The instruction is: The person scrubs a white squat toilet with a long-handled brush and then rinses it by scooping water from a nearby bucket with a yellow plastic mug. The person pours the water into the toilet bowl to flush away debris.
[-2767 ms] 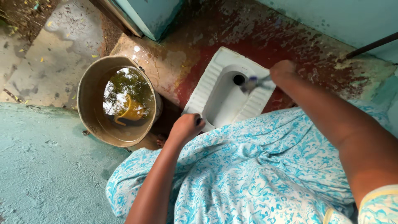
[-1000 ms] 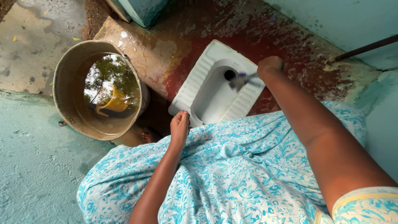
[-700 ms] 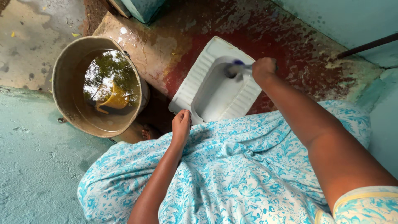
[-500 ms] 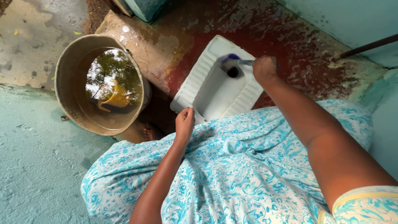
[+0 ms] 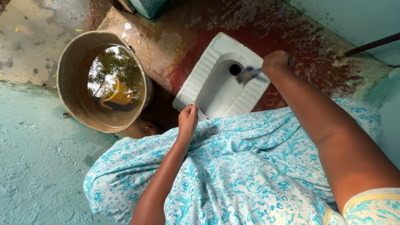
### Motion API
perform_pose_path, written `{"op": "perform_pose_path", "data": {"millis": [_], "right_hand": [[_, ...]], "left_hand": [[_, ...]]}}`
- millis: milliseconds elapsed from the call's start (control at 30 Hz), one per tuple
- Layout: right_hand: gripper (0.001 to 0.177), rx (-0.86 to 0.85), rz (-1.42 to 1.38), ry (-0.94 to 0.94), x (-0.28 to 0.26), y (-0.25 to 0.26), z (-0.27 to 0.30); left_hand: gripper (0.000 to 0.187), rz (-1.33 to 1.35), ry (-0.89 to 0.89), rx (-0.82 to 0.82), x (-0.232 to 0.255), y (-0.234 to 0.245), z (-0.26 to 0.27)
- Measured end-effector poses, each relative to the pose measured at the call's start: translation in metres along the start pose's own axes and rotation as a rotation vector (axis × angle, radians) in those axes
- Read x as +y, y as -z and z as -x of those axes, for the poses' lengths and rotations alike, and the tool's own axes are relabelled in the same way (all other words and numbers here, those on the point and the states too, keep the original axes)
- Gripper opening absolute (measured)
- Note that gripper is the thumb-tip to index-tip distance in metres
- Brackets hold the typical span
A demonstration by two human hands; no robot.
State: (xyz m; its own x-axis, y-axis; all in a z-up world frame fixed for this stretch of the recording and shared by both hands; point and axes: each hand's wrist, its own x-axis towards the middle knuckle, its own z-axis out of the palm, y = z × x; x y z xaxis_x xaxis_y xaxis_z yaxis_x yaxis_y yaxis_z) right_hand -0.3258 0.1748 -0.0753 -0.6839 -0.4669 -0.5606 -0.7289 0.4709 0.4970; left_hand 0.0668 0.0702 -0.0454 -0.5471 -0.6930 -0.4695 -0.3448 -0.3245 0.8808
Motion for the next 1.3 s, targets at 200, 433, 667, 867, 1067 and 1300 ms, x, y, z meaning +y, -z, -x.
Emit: {"op": "perform_pose_path", "data": {"millis": [200,433,667,867,1067,1300], "right_hand": [[0.014,0.196,0.013,0.002,0.001,0.002,0.001],[0.017,0.207,0.126,0.054,-0.007,-0.014,-0.003],[0.021,0.148,0.094,0.056,-0.020,-0.020,-0.012],[0.014,0.308,0.077,0.016,-0.018,-0.005,-0.015],[0.012,0.099,0.022,-0.007,-0.002,-0.002,-0.012],[0.014,0.036,-0.046,-0.023,0.000,0.000,-0.013]], "left_hand": [[0.039,-0.055,0.010,0.012,-0.003,-0.001,-0.003],[0.040,-0.032,-0.017,-0.001,0.001,-0.006,-0.001],[0.040,-0.086,-0.009,0.009,0.004,-0.006,0.004],[0.040,-0.101,-0.005,0.022,0.006,-0.003,0.003],[0.039,-0.060,0.005,0.024,0.006,-0.005,0.003],[0.039,-0.049,-0.030,0.013,0.000,-0.006,-0.002]]}}
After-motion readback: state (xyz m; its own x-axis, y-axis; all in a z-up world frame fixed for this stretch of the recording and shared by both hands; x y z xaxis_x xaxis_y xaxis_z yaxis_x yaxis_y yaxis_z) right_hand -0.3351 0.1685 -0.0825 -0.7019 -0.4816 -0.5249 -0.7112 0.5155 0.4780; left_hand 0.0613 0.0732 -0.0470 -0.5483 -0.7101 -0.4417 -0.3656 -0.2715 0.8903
